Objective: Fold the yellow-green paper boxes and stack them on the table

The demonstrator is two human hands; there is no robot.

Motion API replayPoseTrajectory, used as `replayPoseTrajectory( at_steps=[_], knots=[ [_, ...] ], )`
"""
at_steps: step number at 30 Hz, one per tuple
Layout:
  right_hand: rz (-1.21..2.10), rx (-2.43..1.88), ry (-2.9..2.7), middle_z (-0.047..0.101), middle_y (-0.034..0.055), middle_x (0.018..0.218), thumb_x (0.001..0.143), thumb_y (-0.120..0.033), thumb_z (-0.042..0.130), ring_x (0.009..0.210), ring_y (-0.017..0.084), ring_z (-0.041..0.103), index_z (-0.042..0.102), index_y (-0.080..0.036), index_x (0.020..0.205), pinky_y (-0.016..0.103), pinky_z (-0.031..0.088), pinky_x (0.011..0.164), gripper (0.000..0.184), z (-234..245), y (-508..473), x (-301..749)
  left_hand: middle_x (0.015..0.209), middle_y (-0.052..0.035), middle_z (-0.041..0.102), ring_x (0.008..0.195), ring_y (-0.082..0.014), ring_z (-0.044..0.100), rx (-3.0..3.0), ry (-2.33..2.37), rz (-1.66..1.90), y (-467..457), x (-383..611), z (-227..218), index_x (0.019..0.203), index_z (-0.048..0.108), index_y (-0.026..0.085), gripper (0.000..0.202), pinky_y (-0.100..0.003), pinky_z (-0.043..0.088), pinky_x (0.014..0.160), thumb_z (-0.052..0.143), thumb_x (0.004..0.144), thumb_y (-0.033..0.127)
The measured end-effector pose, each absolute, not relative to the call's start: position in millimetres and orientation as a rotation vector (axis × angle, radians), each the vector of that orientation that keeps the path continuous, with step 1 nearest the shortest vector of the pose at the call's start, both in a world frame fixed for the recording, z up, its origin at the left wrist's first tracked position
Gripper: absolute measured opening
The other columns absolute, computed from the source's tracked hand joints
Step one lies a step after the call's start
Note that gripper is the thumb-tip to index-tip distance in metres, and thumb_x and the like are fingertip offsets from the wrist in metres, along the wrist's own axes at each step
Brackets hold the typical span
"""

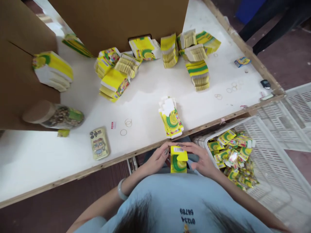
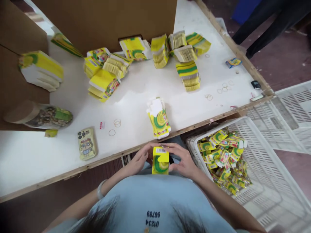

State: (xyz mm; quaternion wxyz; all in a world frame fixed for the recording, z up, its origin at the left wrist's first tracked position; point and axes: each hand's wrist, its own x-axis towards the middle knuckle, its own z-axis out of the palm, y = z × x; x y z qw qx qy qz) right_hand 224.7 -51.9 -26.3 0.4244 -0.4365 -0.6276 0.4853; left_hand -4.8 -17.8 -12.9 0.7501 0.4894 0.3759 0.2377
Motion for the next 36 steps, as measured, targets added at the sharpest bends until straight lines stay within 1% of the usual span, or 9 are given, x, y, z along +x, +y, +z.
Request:
replayPoseTrajectory(
  at_steps=[4, 7, 12, 17, 22, 25, 30, 34, 36],
  knots=[
    [1.588, -1.283, -1.287, 0.075, 0.0075, 0.112, 0.09, -0.044, 0.074, 0.09, 0.02, 0.075, 0.053, -0.028, 0.134, 0.031, 0.063, 0.071, 0.052, -12, -56, 217, 0.102, -0.0084, 0.073, 0.074, -0.0152, 0.063, 1.152, 0.918, 0.528, -20, 0, -12, 0.137, 0.06, 0.019, 0.061, -0.025, 0.055, 0.063, 0.054, 0.096, 0.064],
    [1.758, -1.26, -1.18, 0.073, 0.0034, 0.101, 0.088, -0.036, 0.074, 0.085, 0.017, 0.072, 0.048, -0.028, 0.13, 0.029, 0.061, 0.071, 0.05, -4, -53, 214, 0.095, -0.0076, 0.075, 0.07, -0.0155, 0.064, 1.214, 0.925, 0.518, -20, 0, -13, 0.14, 0.06, 0.018, 0.06, -0.027, 0.057, 0.064, 0.052, 0.098, 0.06],
    [1.825, -1.254, -1.152, 0.072, 0.0057, 0.112, 0.086, -0.031, 0.075, 0.09, 0.018, 0.072, 0.053, -0.027, 0.125, 0.03, 0.06, 0.074, 0.045, 2, -48, 213, 0.101, -0.0079, 0.078, 0.079, -0.0183, 0.071, 1.312, 0.862, 0.49, -20, -4, -13, 0.151, 0.052, 0.021, 0.059, -0.033, 0.062, 0.079, 0.048, 0.102, 0.054],
    [1.897, -1.154, -1.113, 0.074, 0.0051, 0.116, 0.086, -0.032, 0.076, 0.093, 0.017, 0.073, 0.061, -0.025, 0.126, 0.031, 0.062, 0.082, 0.044, 0, -45, 224, 0.128, -0.0129, 0.073, 0.111, -0.0255, 0.071, 1.46, 0.86, 0.491, -18, -5, -14, 0.152, 0.051, 0.019, 0.06, -0.039, 0.059, 0.097, 0.045, 0.103, 0.054],
    [2.089, -1.031, -1.03, 0.078, 0.0038, 0.111, 0.087, -0.045, 0.075, 0.092, 0.018, 0.076, 0.069, -0.027, 0.129, 0.032, 0.066, 0.075, 0.045, -9, -44, 229, 0.121, -0.0132, 0.075, 0.095, -0.0231, 0.074, 1.642, 0.824, 0.458, -25, -10, -26, 0.163, 0.029, 0.017, 0.069, -0.034, 0.06, 0.086, 0.038, 0.105, 0.053],
    [1.83, -1.164, -0.973, 0.08, 0.0046, 0.102, 0.087, -0.053, 0.073, 0.085, 0.019, 0.075, 0.077, -0.026, 0.113, 0.033, 0.065, 0.074, 0.038, -18, -50, 215, 0.111, -0.0126, 0.077, 0.08, -0.0212, 0.073, 1.882, 0.743, 0.485, -19, -10, -34, 0.164, 0.024, 0.016, 0.071, -0.031, 0.058, 0.074, 0.033, 0.106, 0.056],
    [1.128, -1.608, -1.02, 0.079, 0.0092, 0.1, 0.089, -0.059, 0.066, 0.081, 0.021, 0.072, 0.075, -0.022, 0.106, 0.034, 0.06, 0.071, 0.042, -21, -55, 253, 0.096, -0.0075, 0.072, 0.092, -0.0233, 0.067, 2.302, 0.859, 0.625, 70, 2, -29, 0.147, 0.05, 0.022, 0.054, -0.035, 0.053, 0.086, 0.034, 0.106, 0.053],
    [0.276, -2.121, -1.224, 0.074, 0.0147, 0.102, 0.097, -0.063, 0.044, 0.08, 0.027, 0.067, 0.072, -0.019, 0.116, 0.047, 0.055, 0.079, 0.055, -13, -68, 346, 0.136, -0.0219, 0.055, 0.134, -0.0367, 0.045, 2.332, 1.301, 0.79, 174, 14, -25, 0.139, 0.05, 0.011, 0.076, -0.052, 0.036, 0.114, 0.079, 0.083, 0.053],
    [0.059, -2.239, -1.299, 0.071, 0.0214, 0.111, 0.098, -0.065, 0.04, 0.09, 0.035, 0.068, 0.063, -0.017, 0.134, 0.056, 0.052, 0.085, 0.065, -12, -80, 382, 0.134, -0.0203, 0.054, 0.135, -0.0373, 0.041, 2.304, 1.341, 0.659, 207, 20, -31, 0.128, 0.057, 0.011, 0.075, -0.053, 0.033, 0.116, 0.089, 0.072, 0.05]
  ],
)
